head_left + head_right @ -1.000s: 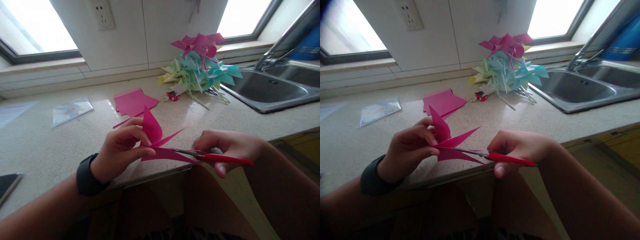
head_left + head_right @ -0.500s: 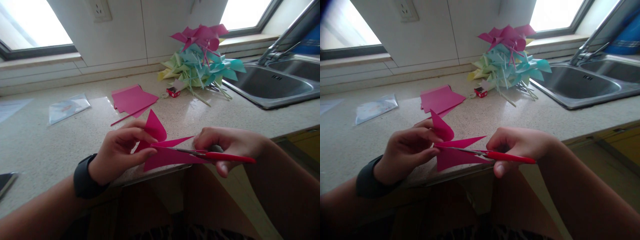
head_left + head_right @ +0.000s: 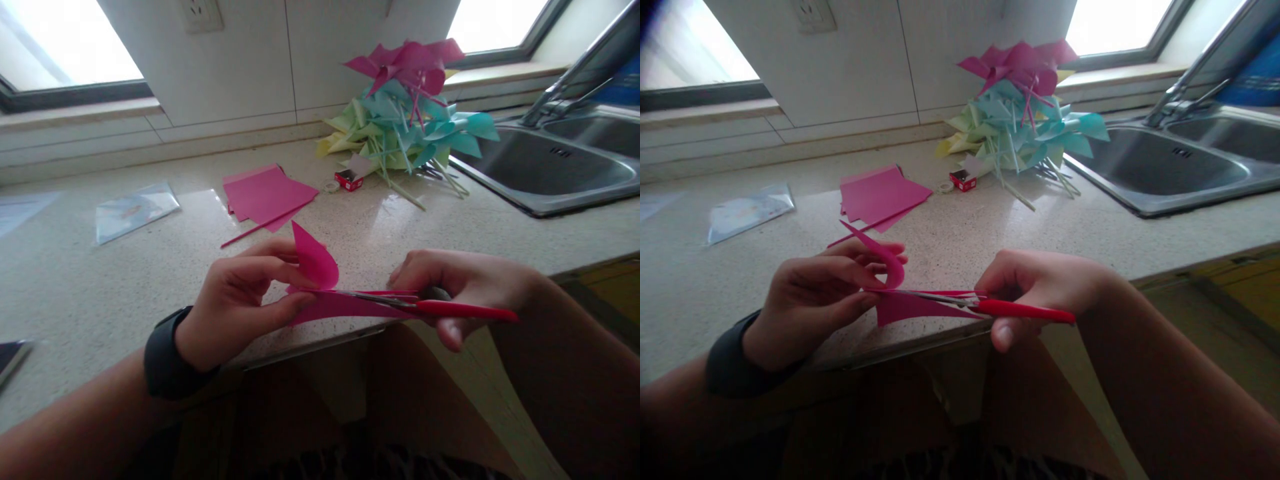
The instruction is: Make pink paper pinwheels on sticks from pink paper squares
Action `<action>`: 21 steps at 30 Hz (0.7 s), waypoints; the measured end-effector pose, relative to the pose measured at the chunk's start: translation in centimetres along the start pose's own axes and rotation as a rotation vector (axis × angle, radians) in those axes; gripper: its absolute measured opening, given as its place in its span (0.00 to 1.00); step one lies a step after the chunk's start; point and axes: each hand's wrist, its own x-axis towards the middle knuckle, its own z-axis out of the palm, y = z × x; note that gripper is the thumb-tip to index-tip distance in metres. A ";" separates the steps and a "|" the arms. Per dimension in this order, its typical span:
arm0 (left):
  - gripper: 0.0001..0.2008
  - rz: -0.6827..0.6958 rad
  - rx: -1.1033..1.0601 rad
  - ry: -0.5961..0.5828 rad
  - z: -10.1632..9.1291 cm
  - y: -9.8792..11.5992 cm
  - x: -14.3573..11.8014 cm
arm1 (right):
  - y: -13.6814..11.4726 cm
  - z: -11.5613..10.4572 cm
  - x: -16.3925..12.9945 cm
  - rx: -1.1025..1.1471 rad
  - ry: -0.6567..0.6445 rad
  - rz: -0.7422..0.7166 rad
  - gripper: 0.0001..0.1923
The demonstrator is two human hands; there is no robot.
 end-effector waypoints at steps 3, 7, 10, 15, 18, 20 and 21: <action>0.10 0.000 0.011 0.017 0.0 0.0 0.1 | 0.0 -0.1 0.0 0.001 0.001 0.000 0.29; 0.08 -0.010 0.027 0.025 0.0 0.0 0.1 | -0.1 -0.2 -0.1 -0.006 0.011 0.002 0.30; 0.09 -0.003 0.022 0.016 0.0 -0.1 0.1 | 0.1 -0.3 -0.1 -0.023 0.012 -0.020 0.27; 0.10 0.007 0.017 0.009 0.0 -0.1 0.0 | 0.0 -0.2 0.0 -0.026 0.031 -0.004 0.27; 0.11 0.008 0.021 0.003 0.0 -0.1 0.1 | -0.1 -0.2 0.0 -0.026 0.030 0.015 0.28; 0.12 0.010 0.022 0.003 0.0 -0.2 0.1 | 0.0 -0.3 -0.1 -0.041 0.029 0.006 0.27; 0.12 0.011 0.021 0.002 0.0 -0.2 0.0 | 0.0 -0.3 -0.1 -0.052 0.034 0.003 0.26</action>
